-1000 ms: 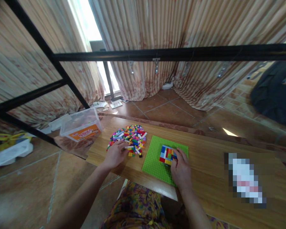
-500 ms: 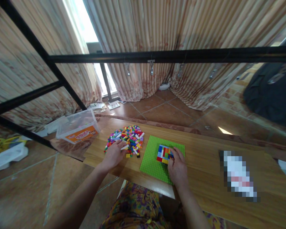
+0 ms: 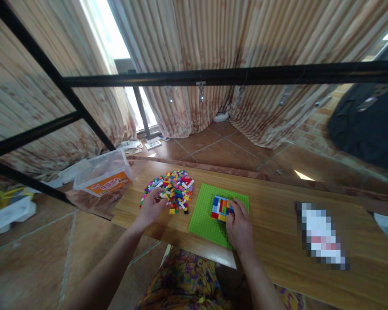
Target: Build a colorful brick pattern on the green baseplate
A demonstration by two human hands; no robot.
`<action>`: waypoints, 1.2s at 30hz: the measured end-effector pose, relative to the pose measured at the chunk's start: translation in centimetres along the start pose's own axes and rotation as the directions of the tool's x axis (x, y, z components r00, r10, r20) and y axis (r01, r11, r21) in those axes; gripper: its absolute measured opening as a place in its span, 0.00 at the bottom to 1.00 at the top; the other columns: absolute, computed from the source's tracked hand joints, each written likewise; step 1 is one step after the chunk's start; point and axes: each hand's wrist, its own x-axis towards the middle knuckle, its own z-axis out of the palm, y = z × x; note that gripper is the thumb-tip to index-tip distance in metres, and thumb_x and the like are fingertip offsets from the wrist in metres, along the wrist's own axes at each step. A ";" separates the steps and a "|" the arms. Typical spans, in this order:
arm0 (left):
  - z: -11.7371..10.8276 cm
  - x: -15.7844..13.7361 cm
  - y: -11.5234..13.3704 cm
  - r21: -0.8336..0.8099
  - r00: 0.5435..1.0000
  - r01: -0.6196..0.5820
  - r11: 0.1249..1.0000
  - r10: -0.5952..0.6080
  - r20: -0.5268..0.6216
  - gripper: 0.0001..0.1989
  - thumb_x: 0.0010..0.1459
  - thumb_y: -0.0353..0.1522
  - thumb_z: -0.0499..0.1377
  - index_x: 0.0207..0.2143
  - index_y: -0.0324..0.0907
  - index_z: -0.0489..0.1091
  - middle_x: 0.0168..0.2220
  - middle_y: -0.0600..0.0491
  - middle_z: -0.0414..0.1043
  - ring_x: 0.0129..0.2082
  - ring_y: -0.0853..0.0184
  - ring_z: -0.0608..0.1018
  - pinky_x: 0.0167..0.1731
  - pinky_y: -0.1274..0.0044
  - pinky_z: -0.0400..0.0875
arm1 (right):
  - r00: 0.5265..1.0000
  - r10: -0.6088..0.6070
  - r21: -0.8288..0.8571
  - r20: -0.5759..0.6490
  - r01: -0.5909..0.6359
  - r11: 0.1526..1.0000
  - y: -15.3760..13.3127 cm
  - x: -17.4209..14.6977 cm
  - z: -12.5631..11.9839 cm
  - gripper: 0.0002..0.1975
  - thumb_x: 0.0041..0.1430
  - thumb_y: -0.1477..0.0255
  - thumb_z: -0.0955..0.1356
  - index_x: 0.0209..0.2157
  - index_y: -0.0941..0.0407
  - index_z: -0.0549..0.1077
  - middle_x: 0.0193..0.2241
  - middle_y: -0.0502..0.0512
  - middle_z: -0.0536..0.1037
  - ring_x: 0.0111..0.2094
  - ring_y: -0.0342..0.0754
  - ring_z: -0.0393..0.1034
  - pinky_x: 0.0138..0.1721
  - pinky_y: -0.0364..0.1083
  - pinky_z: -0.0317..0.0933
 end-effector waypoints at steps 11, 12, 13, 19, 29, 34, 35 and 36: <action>0.4 -0.4 0.7 -0.387 0.978 0.204 0.899 -0.170 0.121 0.12 0.44 0.33 0.63 0.33 0.41 0.68 0.24 0.59 0.72 0.24 0.69 0.78 0.29 0.77 0.74 | 1.000 -0.016 0.016 -0.010 0.016 1.000 0.0 -0.1 0.0 0.21 0.58 0.75 0.58 0.51 0.56 0.70 0.55 0.62 0.68 0.56 0.54 0.63 0.59 0.60 0.57; 0.4 -0.5 0.6 -0.383 0.979 0.195 0.903 -0.156 0.131 0.13 0.45 0.34 0.63 0.34 0.40 0.69 0.24 0.58 0.73 0.25 0.69 0.78 0.29 0.76 0.74 | 1.000 -0.018 0.015 -0.011 0.018 1.000 0.0 -0.1 0.0 0.21 0.58 0.75 0.57 0.51 0.57 0.70 0.55 0.62 0.68 0.57 0.54 0.63 0.59 0.60 0.57; 0.4 -0.5 0.4 -0.379 0.980 0.185 0.907 -0.141 0.140 0.13 0.45 0.34 0.63 0.35 0.40 0.70 0.25 0.58 0.73 0.26 0.69 0.78 0.30 0.76 0.74 | 1.000 -0.018 0.013 -0.010 0.018 1.000 0.0 -0.1 0.0 0.21 0.58 0.75 0.57 0.51 0.57 0.70 0.55 0.62 0.68 0.57 0.54 0.62 0.59 0.60 0.58; 0.5 -0.4 -0.3 -0.314 0.988 0.104 0.944 -0.061 0.141 0.15 0.46 0.36 0.66 0.37 0.39 0.77 0.30 0.55 0.77 0.29 0.69 0.78 0.32 0.78 0.74 | 1.000 -0.015 -0.001 -0.001 0.015 1.000 0.1 0.0 0.0 0.21 0.58 0.74 0.57 0.51 0.58 0.70 0.55 0.63 0.68 0.56 0.54 0.63 0.59 0.60 0.57; 0.5 -0.7 -0.1 -0.377 0.977 0.177 0.909 -0.117 0.177 0.15 0.47 0.37 0.66 0.38 0.40 0.76 0.30 0.55 0.77 0.28 0.67 0.80 0.26 0.79 0.72 | 1.000 -0.013 0.003 -0.004 0.013 1.000 -0.1 0.0 -0.2 0.21 0.57 0.75 0.58 0.51 0.56 0.71 0.54 0.62 0.69 0.55 0.55 0.64 0.58 0.61 0.58; 0.7 -0.6 0.0 -0.330 0.977 0.194 0.924 -0.150 0.153 0.08 0.48 0.34 0.64 0.31 0.40 0.76 0.25 0.56 0.76 0.26 0.67 0.79 0.23 0.81 0.71 | 1.000 -0.008 0.004 -0.007 0.008 1.000 -0.1 0.0 -0.1 0.21 0.57 0.75 0.58 0.51 0.56 0.71 0.55 0.61 0.69 0.55 0.55 0.64 0.59 0.61 0.58; 0.8 -0.5 0.0 -0.323 0.977 0.198 0.926 -0.159 0.141 0.07 0.49 0.34 0.64 0.31 0.40 0.76 0.24 0.56 0.75 0.25 0.67 0.79 0.22 0.81 0.71 | 1.000 -0.010 0.005 -0.011 0.010 1.000 -0.1 0.0 -0.1 0.21 0.57 0.75 0.58 0.51 0.56 0.71 0.55 0.61 0.69 0.55 0.55 0.64 0.59 0.61 0.57; 0.8 -0.4 0.0 -0.318 0.977 0.205 0.926 -0.172 0.129 0.07 0.49 0.33 0.63 0.31 0.40 0.76 0.23 0.56 0.75 0.25 0.67 0.79 0.22 0.81 0.71 | 1.000 -0.012 0.005 -0.013 0.012 1.000 -0.2 0.0 -0.1 0.21 0.57 0.75 0.58 0.51 0.56 0.71 0.55 0.61 0.69 0.55 0.55 0.64 0.59 0.61 0.57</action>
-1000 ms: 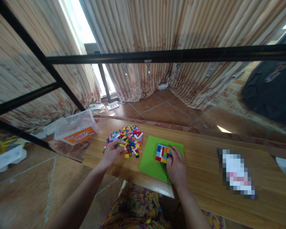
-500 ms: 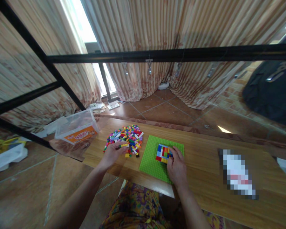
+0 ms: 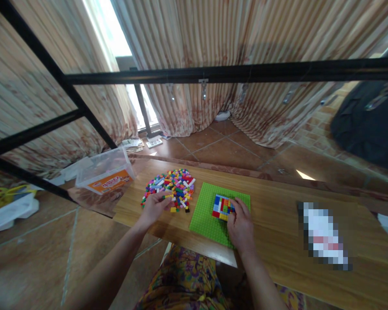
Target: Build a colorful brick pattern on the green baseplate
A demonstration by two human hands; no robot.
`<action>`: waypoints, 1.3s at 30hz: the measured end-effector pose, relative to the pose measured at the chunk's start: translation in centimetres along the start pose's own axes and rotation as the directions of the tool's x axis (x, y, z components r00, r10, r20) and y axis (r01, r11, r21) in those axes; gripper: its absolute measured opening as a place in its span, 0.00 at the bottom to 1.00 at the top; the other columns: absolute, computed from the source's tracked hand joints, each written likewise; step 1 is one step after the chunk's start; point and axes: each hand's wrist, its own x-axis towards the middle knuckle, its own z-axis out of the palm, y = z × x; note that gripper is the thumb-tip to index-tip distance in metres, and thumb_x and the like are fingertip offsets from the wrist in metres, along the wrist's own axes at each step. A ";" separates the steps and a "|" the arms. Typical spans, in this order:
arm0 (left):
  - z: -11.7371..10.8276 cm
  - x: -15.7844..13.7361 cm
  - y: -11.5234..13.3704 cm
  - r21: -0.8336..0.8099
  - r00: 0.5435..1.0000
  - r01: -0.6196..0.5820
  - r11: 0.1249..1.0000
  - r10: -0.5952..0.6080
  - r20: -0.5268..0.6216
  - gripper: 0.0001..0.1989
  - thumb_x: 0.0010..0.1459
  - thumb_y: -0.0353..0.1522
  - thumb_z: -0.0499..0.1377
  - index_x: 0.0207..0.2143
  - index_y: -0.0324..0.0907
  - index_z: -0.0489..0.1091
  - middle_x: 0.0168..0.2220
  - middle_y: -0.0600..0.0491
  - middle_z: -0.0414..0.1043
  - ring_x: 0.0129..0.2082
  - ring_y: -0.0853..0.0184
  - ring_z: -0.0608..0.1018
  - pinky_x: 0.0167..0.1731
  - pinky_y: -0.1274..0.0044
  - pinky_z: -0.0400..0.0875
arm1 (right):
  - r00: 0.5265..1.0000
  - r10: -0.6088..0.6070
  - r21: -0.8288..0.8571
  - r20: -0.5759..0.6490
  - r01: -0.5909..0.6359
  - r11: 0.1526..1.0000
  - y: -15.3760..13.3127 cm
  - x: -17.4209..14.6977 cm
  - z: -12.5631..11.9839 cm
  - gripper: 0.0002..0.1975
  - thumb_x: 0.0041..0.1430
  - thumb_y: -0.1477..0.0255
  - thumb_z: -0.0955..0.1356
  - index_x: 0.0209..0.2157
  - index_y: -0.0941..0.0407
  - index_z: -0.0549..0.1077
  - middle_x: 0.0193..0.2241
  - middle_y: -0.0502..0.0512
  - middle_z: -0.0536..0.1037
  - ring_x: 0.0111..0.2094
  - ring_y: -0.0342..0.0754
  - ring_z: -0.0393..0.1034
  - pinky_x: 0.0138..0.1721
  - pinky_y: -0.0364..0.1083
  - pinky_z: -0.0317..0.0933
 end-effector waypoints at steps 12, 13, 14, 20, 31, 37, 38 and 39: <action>0.2 0.7 0.0 0.128 0.994 0.079 0.989 -0.088 0.067 0.14 0.53 0.30 0.58 0.43 0.39 0.72 0.23 0.56 0.76 0.21 0.68 0.79 0.21 0.80 0.71 | 1.000 -0.007 0.004 0.002 0.007 1.000 0.1 0.0 0.1 0.21 0.58 0.74 0.58 0.51 0.56 0.71 0.54 0.62 0.69 0.55 0.55 0.63 0.58 0.60 0.58; 0.3 0.7 0.0 0.127 0.993 0.084 0.988 -0.094 0.070 0.15 0.54 0.30 0.58 0.45 0.39 0.71 0.23 0.56 0.76 0.22 0.68 0.79 0.21 0.80 0.72 | 1.000 -0.003 0.006 0.003 0.003 1.000 0.1 0.0 0.1 0.21 0.58 0.74 0.58 0.51 0.56 0.71 0.54 0.62 0.69 0.55 0.55 0.63 0.58 0.60 0.58; 0.3 0.7 0.0 0.125 0.993 0.090 0.988 -0.100 0.070 0.17 0.54 0.30 0.57 0.47 0.39 0.70 0.24 0.55 0.76 0.22 0.67 0.79 0.22 0.79 0.73 | 1.000 -0.001 0.008 0.004 0.001 1.000 0.1 0.0 0.1 0.21 0.57 0.74 0.58 0.51 0.56 0.71 0.54 0.62 0.69 0.55 0.55 0.63 0.58 0.60 0.58; -0.1 0.7 -0.3 0.119 0.995 0.053 0.991 -0.062 0.078 0.16 0.55 0.30 0.56 0.48 0.40 0.69 0.27 0.54 0.77 0.26 0.67 0.80 0.26 0.78 0.74 | 1.000 -0.001 0.006 0.001 0.001 1.000 0.0 0.0 0.0 0.21 0.58 0.75 0.58 0.51 0.56 0.71 0.55 0.62 0.69 0.56 0.55 0.63 0.58 0.60 0.58; -0.8 0.9 0.1 0.254 0.997 -0.069 0.965 0.075 -0.012 0.12 0.55 0.40 0.59 0.34 0.41 0.71 0.23 0.54 0.73 0.24 0.65 0.79 0.22 0.79 0.68 | 1.000 -0.008 -0.005 0.011 0.008 1.000 0.1 0.1 0.0 0.21 0.58 0.75 0.58 0.51 0.58 0.70 0.55 0.64 0.69 0.56 0.55 0.63 0.58 0.60 0.58; -0.3 0.2 0.3 0.506 0.986 -0.114 0.855 0.161 -0.050 0.13 0.57 0.41 0.59 0.36 0.41 0.73 0.25 0.53 0.75 0.25 0.66 0.77 0.24 0.80 0.63 | 1.000 -0.011 -0.006 0.007 0.011 1.000 0.2 0.0 0.0 0.21 0.58 0.75 0.58 0.51 0.58 0.70 0.55 0.64 0.68 0.56 0.55 0.63 0.59 0.60 0.58; -0.2 0.0 0.4 0.554 0.985 -0.112 0.825 0.167 -0.050 0.12 0.56 0.40 0.60 0.36 0.41 0.73 0.25 0.53 0.75 0.25 0.67 0.77 0.25 0.80 0.62 | 1.000 -0.012 -0.007 0.009 0.012 1.000 0.1 0.0 0.0 0.21 0.59 0.75 0.58 0.51 0.58 0.70 0.55 0.64 0.69 0.56 0.55 0.63 0.59 0.60 0.58; -0.1 -0.3 0.6 0.609 0.984 -0.102 0.786 0.168 -0.052 0.12 0.56 0.39 0.61 0.37 0.41 0.73 0.25 0.54 0.75 0.25 0.67 0.76 0.26 0.79 0.62 | 1.000 -0.012 -0.010 0.011 0.013 1.000 0.1 0.0 0.0 0.21 0.59 0.74 0.57 0.51 0.59 0.70 0.55 0.64 0.69 0.56 0.55 0.63 0.59 0.60 0.58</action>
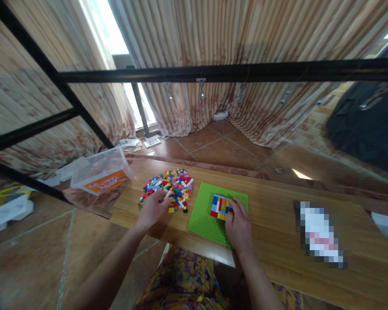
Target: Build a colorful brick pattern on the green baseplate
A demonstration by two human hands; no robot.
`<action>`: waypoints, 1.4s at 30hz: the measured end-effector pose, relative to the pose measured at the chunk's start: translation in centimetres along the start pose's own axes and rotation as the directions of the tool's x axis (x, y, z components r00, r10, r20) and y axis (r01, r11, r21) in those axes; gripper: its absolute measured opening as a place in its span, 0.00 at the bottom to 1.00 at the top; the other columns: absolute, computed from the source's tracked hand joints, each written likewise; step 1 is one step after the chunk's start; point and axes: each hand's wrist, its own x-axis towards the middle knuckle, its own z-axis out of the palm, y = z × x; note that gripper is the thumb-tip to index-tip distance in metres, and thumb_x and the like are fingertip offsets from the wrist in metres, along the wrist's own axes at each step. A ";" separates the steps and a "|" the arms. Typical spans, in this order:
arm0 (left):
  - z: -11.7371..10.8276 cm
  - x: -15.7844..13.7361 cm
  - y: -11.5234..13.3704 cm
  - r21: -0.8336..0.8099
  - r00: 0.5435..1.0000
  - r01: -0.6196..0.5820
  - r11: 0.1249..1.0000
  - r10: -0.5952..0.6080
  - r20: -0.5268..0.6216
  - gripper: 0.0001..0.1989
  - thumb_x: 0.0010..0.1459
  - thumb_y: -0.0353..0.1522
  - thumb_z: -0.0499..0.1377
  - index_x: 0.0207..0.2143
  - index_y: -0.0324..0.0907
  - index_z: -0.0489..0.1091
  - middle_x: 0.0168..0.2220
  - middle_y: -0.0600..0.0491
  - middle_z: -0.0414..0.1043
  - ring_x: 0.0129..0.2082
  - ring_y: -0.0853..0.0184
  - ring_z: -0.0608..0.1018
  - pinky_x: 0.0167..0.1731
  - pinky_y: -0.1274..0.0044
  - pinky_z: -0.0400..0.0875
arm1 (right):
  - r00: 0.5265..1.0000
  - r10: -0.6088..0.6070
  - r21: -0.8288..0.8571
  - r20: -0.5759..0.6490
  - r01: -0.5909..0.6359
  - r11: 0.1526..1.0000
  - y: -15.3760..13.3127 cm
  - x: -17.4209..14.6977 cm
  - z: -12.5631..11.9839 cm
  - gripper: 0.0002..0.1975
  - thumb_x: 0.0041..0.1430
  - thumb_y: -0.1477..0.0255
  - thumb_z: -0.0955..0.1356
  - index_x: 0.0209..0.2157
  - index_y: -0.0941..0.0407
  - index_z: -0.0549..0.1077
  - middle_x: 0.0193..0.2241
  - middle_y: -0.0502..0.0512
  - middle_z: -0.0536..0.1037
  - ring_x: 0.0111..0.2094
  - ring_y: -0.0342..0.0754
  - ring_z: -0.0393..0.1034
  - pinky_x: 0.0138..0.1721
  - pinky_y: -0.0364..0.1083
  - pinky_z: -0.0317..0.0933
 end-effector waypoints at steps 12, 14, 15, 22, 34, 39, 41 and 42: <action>0.0 -1.7 0.5 0.294 0.999 -0.034 0.955 0.034 0.003 0.12 0.61 0.37 0.57 0.44 0.41 0.71 0.28 0.53 0.76 0.28 0.66 0.76 0.27 0.78 0.59 | 1.000 0.012 0.004 0.001 -0.012 1.000 0.2 0.0 0.1 0.21 0.58 0.74 0.57 0.51 0.58 0.70 0.55 0.63 0.68 0.56 0.55 0.63 0.59 0.60 0.58; -0.3 -1.5 0.2 0.279 0.999 -0.033 0.960 0.039 -0.017 0.12 0.61 0.36 0.57 0.45 0.41 0.71 0.28 0.53 0.76 0.28 0.66 0.76 0.27 0.78 0.59 | 1.000 0.009 0.004 0.000 -0.009 1.000 0.3 -0.1 0.1 0.21 0.58 0.74 0.57 0.51 0.58 0.70 0.55 0.63 0.68 0.56 0.55 0.63 0.59 0.60 0.58; -0.6 -1.2 0.0 0.272 0.998 -0.018 0.962 0.033 -0.049 0.13 0.61 0.36 0.57 0.46 0.41 0.71 0.28 0.53 0.76 0.28 0.66 0.76 0.27 0.78 0.60 | 1.000 0.007 0.003 0.000 -0.007 1.000 0.3 -0.1 0.1 0.21 0.58 0.74 0.57 0.51 0.58 0.70 0.55 0.63 0.68 0.56 0.55 0.63 0.59 0.60 0.58; -4.3 2.7 -1.8 0.377 0.970 0.015 0.926 0.077 -0.229 0.14 0.59 0.30 0.55 0.46 0.42 0.74 0.41 0.48 0.76 0.38 0.63 0.78 0.37 0.76 0.67 | 1.000 0.003 -0.015 0.021 -0.002 1.000 0.5 -0.1 0.0 0.21 0.58 0.74 0.57 0.51 0.58 0.70 0.55 0.64 0.68 0.56 0.56 0.63 0.58 0.61 0.58; -4.0 4.4 -2.6 0.526 0.997 -0.059 0.849 0.081 -0.018 0.13 0.59 0.27 0.51 0.41 0.42 0.73 0.46 0.46 0.73 0.41 0.60 0.77 0.41 0.73 0.69 | 1.000 -0.014 -0.010 0.007 0.014 1.000 0.7 -0.1 0.1 0.21 0.58 0.74 0.57 0.50 0.58 0.70 0.55 0.64 0.69 0.55 0.55 0.64 0.58 0.61 0.59; -4.5 4.0 -2.5 0.493 0.995 -0.071 0.867 0.096 -0.027 0.09 0.60 0.28 0.52 0.39 0.41 0.71 0.45 0.46 0.73 0.41 0.60 0.77 0.41 0.72 0.69 | 1.000 -0.010 -0.015 0.013 0.010 1.000 0.7 -0.1 0.1 0.21 0.58 0.74 0.57 0.51 0.57 0.70 0.55 0.63 0.68 0.56 0.55 0.63 0.58 0.61 0.58; -4.6 3.8 -2.5 0.439 0.994 -0.052 0.897 0.090 -0.067 0.08 0.60 0.29 0.52 0.39 0.41 0.70 0.42 0.46 0.74 0.40 0.60 0.77 0.40 0.72 0.68 | 1.000 -0.006 -0.018 0.011 0.006 1.000 0.6 -0.1 0.1 0.21 0.58 0.74 0.58 0.51 0.57 0.70 0.55 0.63 0.68 0.56 0.55 0.63 0.58 0.61 0.58; -4.5 3.7 -2.5 0.395 0.993 -0.043 0.918 0.084 -0.087 0.08 0.60 0.29 0.53 0.40 0.41 0.70 0.39 0.47 0.75 0.39 0.60 0.77 0.39 0.72 0.68 | 1.000 -0.004 -0.019 0.012 0.004 1.000 0.6 -0.1 0.1 0.21 0.58 0.74 0.58 0.51 0.57 0.70 0.55 0.63 0.68 0.56 0.55 0.63 0.58 0.61 0.58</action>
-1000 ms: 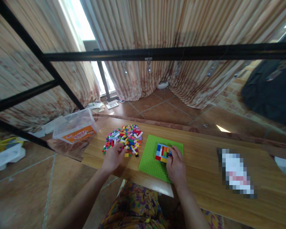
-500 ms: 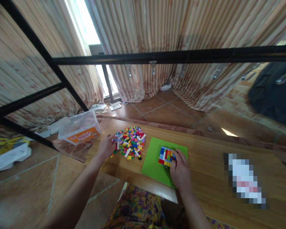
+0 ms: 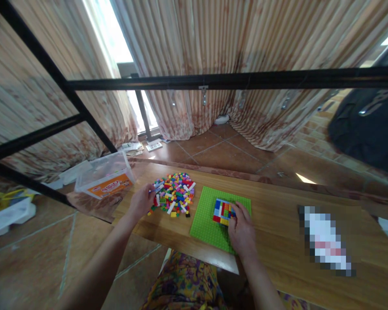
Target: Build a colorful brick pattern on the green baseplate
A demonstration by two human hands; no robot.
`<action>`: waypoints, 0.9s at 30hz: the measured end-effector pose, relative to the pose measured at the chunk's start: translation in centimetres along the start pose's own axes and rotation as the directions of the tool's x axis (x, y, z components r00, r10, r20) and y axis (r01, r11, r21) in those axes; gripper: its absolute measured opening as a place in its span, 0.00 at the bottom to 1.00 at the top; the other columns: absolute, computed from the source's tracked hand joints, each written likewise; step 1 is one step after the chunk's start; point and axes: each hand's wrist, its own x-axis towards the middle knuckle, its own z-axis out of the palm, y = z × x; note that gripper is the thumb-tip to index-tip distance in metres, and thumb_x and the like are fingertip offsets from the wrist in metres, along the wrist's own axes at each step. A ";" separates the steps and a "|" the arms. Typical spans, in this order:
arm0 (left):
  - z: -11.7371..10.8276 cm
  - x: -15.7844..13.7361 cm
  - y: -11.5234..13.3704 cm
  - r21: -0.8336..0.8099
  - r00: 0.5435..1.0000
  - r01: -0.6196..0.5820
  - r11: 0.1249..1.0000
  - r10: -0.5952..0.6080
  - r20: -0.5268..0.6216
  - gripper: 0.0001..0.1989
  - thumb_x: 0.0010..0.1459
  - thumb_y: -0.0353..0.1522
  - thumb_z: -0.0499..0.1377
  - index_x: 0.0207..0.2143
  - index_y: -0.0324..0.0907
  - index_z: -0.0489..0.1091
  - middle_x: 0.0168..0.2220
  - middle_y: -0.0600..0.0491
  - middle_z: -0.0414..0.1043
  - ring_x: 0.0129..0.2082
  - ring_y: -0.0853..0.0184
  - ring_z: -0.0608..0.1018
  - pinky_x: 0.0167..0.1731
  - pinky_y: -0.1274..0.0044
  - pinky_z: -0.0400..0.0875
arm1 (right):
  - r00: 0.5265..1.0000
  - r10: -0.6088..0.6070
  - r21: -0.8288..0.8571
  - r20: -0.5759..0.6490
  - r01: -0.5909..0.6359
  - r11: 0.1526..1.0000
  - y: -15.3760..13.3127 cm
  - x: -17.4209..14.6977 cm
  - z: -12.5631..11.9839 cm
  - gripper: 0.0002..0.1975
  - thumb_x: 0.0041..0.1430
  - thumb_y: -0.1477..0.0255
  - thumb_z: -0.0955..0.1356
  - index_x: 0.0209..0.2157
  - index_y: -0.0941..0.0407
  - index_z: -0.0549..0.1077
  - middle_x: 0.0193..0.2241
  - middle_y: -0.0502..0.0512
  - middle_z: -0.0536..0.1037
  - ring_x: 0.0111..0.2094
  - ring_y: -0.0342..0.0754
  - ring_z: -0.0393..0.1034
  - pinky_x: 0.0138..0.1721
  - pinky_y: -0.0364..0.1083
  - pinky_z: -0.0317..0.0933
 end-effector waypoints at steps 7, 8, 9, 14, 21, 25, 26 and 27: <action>2.3 -1.7 3.1 -0.730 0.997 0.028 0.683 0.032 0.068 0.07 0.56 0.36 0.57 0.33 0.42 0.68 0.26 0.56 0.71 0.24 0.71 0.71 0.25 0.80 0.65 | 1.000 0.000 0.023 -0.029 0.000 1.000 -0.3 0.1 0.2 0.21 0.57 0.75 0.58 0.51 0.56 0.71 0.55 0.61 0.68 0.56 0.54 0.63 0.59 0.60 0.58; 2.8 -2.2 3.9 -0.813 0.989 0.116 0.571 0.009 0.148 0.10 0.54 0.38 0.58 0.34 0.41 0.68 0.25 0.58 0.70 0.21 0.73 0.69 0.22 0.81 0.62 | 1.000 0.004 0.026 -0.030 -0.004 1.000 -0.3 0.1 0.2 0.21 0.57 0.75 0.58 0.51 0.56 0.71 0.55 0.62 0.68 0.55 0.54 0.63 0.59 0.60 0.58; 3.1 -2.8 4.8 -0.859 0.972 0.210 0.466 -0.009 0.233 0.13 0.52 0.40 0.60 0.35 0.41 0.69 0.23 0.59 0.69 0.18 0.74 0.67 0.19 0.81 0.59 | 1.000 0.008 0.031 -0.027 -0.007 0.999 -0.4 0.1 0.2 0.22 0.57 0.76 0.58 0.51 0.56 0.71 0.55 0.62 0.68 0.56 0.54 0.63 0.59 0.60 0.58; 3.5 -5.0 8.1 -0.869 0.874 0.479 0.124 0.022 0.485 0.21 0.41 0.42 0.70 0.34 0.38 0.72 0.24 0.57 0.71 0.21 0.76 0.70 0.22 0.83 0.62 | 1.000 0.026 0.052 -0.017 -0.025 0.998 -0.7 0.1 0.0 0.22 0.57 0.77 0.58 0.52 0.56 0.70 0.56 0.61 0.68 0.57 0.54 0.62 0.59 0.60 0.58; 2.7 -4.6 7.8 -0.893 0.907 0.411 0.182 0.012 0.420 0.19 0.41 0.41 0.70 0.30 0.38 0.71 0.26 0.55 0.74 0.20 0.77 0.71 0.20 0.84 0.61 | 0.999 0.051 0.051 0.001 -0.051 0.997 -0.5 0.2 0.1 0.22 0.56 0.77 0.58 0.51 0.57 0.71 0.56 0.63 0.68 0.57 0.55 0.62 0.59 0.61 0.57; 2.9 -3.5 6.6 -0.910 0.960 0.278 0.306 -0.070 0.270 0.18 0.43 0.42 0.67 0.28 0.38 0.68 0.22 0.57 0.72 0.15 0.77 0.66 0.15 0.84 0.56 | 0.999 0.054 0.052 0.005 -0.054 0.997 -0.6 0.2 0.1 0.22 0.57 0.76 0.58 0.51 0.58 0.71 0.56 0.63 0.67 0.57 0.55 0.62 0.59 0.60 0.58; 3.0 -3.1 6.3 -0.906 0.964 0.264 0.330 -0.082 0.252 0.17 0.44 0.42 0.67 0.27 0.39 0.68 0.21 0.58 0.71 0.15 0.77 0.66 0.15 0.84 0.55 | 0.999 0.048 0.053 0.002 -0.048 0.997 -0.6 0.2 0.1 0.22 0.57 0.76 0.58 0.51 0.57 0.71 0.56 0.63 0.67 0.57 0.55 0.62 0.59 0.60 0.58; 3.1 -2.7 6.0 -0.899 0.967 0.256 0.357 -0.089 0.240 0.17 0.45 0.42 0.66 0.27 0.39 0.67 0.21 0.58 0.71 0.14 0.77 0.66 0.14 0.84 0.55 | 0.999 0.040 0.054 -0.003 -0.040 0.998 -0.6 0.2 0.1 0.22 0.57 0.77 0.58 0.51 0.57 0.71 0.56 0.63 0.68 0.57 0.55 0.62 0.59 0.60 0.58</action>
